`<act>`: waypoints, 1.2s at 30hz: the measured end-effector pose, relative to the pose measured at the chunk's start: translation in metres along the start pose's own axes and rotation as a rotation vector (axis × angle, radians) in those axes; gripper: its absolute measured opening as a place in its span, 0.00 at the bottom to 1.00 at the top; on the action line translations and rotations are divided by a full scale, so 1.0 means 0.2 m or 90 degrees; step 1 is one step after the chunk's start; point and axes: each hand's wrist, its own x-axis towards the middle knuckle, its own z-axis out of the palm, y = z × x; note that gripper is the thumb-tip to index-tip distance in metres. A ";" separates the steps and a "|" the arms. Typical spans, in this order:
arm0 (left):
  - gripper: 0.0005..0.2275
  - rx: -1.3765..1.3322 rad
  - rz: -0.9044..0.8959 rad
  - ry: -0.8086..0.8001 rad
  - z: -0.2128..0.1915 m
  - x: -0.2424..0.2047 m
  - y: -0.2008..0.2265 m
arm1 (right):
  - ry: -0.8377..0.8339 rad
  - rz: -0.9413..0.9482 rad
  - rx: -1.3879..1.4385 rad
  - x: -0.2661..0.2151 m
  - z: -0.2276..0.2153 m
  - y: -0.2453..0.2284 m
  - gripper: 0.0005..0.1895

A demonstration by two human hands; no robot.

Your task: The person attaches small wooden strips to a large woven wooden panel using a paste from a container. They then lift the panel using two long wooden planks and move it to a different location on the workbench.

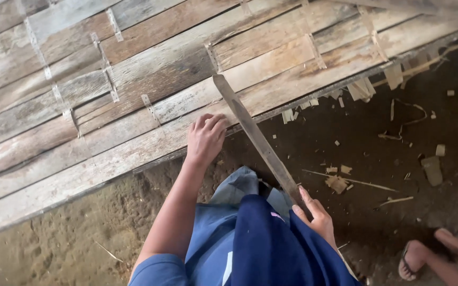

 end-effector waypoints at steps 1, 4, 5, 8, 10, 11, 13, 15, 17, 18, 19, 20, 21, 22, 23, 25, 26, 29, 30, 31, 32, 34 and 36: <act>0.10 0.031 0.020 0.042 -0.01 0.00 0.02 | 0.015 -0.011 -0.034 -0.02 0.03 0.04 0.33; 0.11 0.066 0.050 0.065 0.05 -0.03 0.00 | 0.088 0.022 -0.072 -0.13 0.16 0.03 0.30; 0.11 0.058 0.065 0.060 0.05 -0.02 0.00 | 0.097 0.034 -0.064 -0.15 0.20 0.05 0.30; 0.14 0.074 0.112 0.086 0.06 -0.01 0.00 | 0.186 -0.019 -0.085 -0.27 0.32 0.07 0.30; 0.11 0.069 0.108 0.070 0.08 -0.03 -0.03 | 0.283 -0.089 -0.054 -0.40 0.39 0.01 0.31; 0.11 0.067 0.122 0.071 0.10 -0.05 -0.04 | 0.293 -0.084 -0.046 -0.46 0.42 0.03 0.31; 0.18 0.079 0.113 -0.004 0.15 -0.05 -0.10 | 0.293 0.008 -0.058 -0.57 0.52 0.05 0.28; 0.11 0.036 0.128 -0.024 0.12 -0.02 -0.13 | 0.299 0.057 -0.015 -0.71 0.63 0.00 0.29; 0.08 -0.021 0.137 -0.043 0.06 0.01 -0.07 | 0.312 0.108 0.016 -0.85 0.70 -0.01 0.31; 0.09 0.035 0.132 -0.117 0.00 0.04 -0.05 | 0.283 0.140 0.015 -0.88 0.74 0.00 0.31; 0.14 0.092 0.128 -0.190 -0.07 0.07 -0.04 | 0.253 0.172 0.015 -0.91 0.78 -0.01 0.32; 0.14 0.091 0.133 -0.186 -0.11 0.07 -0.03 | 0.258 0.172 0.019 -0.94 0.81 -0.02 0.32; 0.15 0.099 0.152 -0.213 -0.15 0.07 -0.01 | 0.264 0.195 0.038 -0.96 0.83 -0.03 0.32; 0.15 0.106 0.169 -0.239 -0.18 0.09 0.00 | 0.268 0.217 0.057 -0.97 0.85 -0.05 0.32; 0.15 0.107 0.174 -0.234 -0.17 0.10 -0.02 | 0.274 0.215 0.061 -0.98 0.87 -0.08 0.32; 0.15 0.080 0.210 -0.217 -0.13 0.11 -0.04 | 0.237 0.248 0.051 -1.00 0.88 -0.13 0.33; 0.15 0.078 0.214 -0.209 -0.21 0.13 -0.01 | 0.245 0.244 0.053 -1.01 0.90 -0.14 0.33; 0.14 -0.306 -0.134 -0.367 -0.23 0.18 -0.01 | 0.259 0.264 0.008 -0.97 0.97 -0.17 0.31; 0.11 -0.103 0.089 -0.276 -0.10 0.16 -0.06 | 0.274 0.238 -0.026 -0.93 1.01 -0.17 0.32; 0.15 0.098 0.308 -0.175 0.03 0.14 -0.12 | 0.290 0.211 -0.060 -0.88 1.04 -0.18 0.33; 0.15 0.098 0.308 -0.170 0.07 0.13 -0.13 | 0.293 0.209 -0.060 -0.80 1.08 -0.19 0.33; 0.08 0.105 0.360 -0.101 0.15 0.12 -0.16 | 0.391 0.086 -0.076 -0.62 1.17 -0.21 0.31; 0.05 0.111 0.381 0.030 0.09 0.11 -0.14 | 0.403 0.081 -0.092 -0.45 1.22 -0.27 0.31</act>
